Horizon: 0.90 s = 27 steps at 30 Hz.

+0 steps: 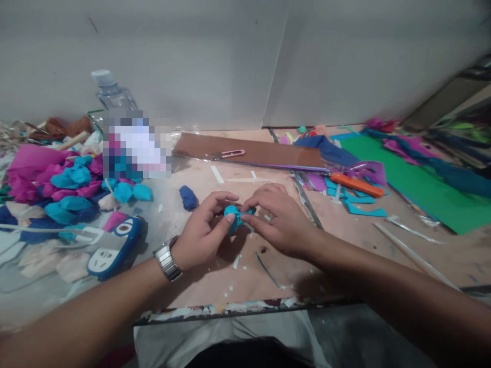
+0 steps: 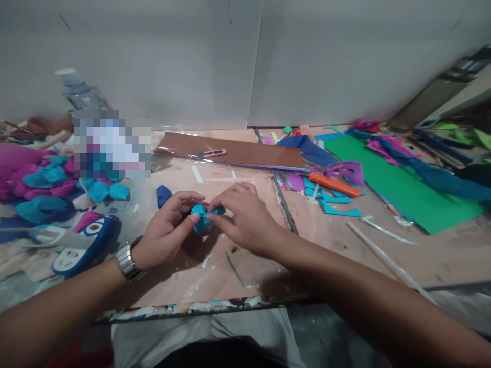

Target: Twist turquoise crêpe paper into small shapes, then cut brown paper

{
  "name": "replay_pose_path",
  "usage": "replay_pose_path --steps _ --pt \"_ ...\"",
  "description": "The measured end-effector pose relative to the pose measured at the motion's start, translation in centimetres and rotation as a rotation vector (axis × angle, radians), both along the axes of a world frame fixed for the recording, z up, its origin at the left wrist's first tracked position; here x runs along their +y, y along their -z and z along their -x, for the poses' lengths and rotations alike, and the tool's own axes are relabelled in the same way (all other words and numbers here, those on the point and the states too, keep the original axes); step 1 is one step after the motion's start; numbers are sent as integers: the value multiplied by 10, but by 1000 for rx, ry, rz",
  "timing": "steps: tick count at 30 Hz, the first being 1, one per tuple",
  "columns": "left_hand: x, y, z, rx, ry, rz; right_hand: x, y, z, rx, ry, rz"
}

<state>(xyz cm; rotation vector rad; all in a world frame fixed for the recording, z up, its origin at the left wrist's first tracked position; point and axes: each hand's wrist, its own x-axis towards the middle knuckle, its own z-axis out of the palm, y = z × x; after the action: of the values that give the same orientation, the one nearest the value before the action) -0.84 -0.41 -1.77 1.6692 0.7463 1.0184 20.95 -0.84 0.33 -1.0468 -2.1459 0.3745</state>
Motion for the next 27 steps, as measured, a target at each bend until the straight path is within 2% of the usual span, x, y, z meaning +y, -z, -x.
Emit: replay_pose_path --steps 11,18,27 --pt "0 -1 0 -25 135 81 1 0 0 -36 29 11" --pt "-1 2 1 3 149 30 0 0 0 -51 17 46" --pt "-2 4 2 40 137 71 0 1 2 -107 -119 44"
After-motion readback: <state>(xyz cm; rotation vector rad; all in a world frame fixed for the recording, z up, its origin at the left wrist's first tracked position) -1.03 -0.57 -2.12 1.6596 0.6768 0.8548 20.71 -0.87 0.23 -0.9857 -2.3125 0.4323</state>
